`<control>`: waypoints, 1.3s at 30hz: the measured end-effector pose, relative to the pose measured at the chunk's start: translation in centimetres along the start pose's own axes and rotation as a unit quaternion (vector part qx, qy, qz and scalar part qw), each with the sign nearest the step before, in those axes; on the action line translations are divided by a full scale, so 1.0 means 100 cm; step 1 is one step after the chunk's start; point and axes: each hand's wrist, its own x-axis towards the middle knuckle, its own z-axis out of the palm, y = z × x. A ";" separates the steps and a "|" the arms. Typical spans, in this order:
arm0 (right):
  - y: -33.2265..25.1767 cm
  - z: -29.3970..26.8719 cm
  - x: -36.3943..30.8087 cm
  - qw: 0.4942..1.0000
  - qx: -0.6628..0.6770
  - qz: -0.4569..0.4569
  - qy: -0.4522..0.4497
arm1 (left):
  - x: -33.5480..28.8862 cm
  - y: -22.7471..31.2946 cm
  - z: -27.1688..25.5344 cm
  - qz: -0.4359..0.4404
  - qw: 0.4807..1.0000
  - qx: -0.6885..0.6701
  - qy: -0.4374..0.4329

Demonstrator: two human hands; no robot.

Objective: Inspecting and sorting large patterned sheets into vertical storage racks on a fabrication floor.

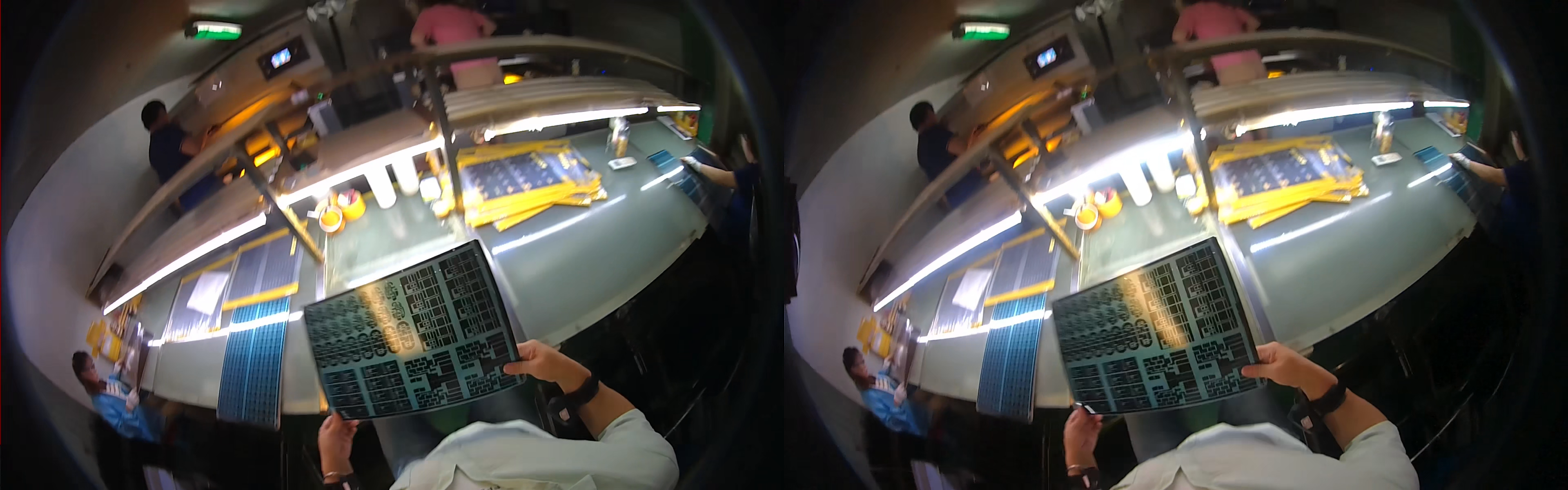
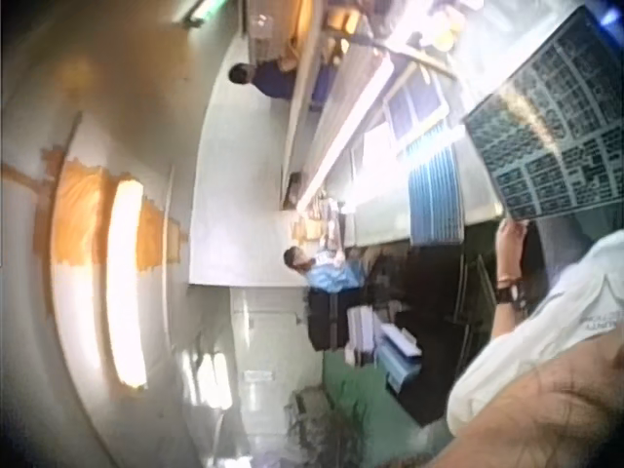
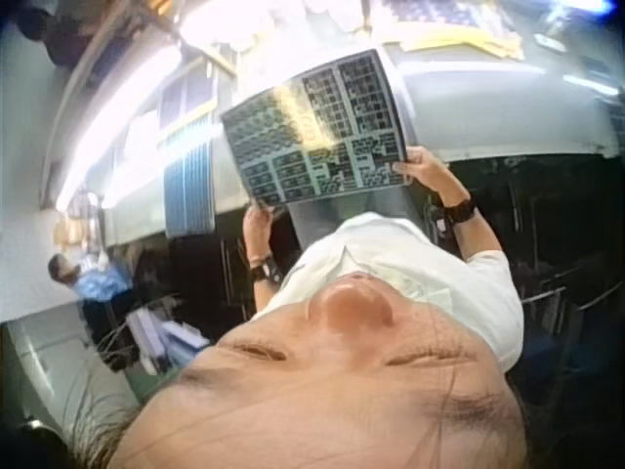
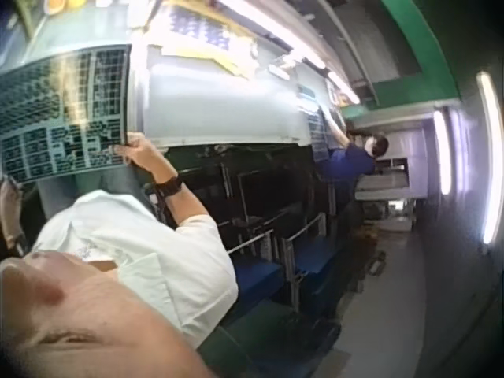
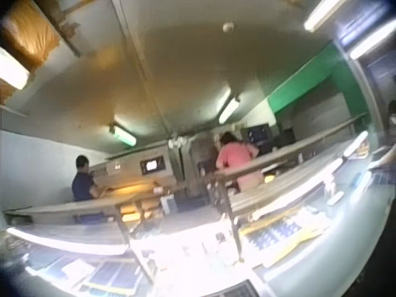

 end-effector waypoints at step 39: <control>-0.121 -0.117 0.101 0.970 -0.241 0.016 -0.020 | 0.020 -0.052 0.080 -0.105 0.977 0.127 0.133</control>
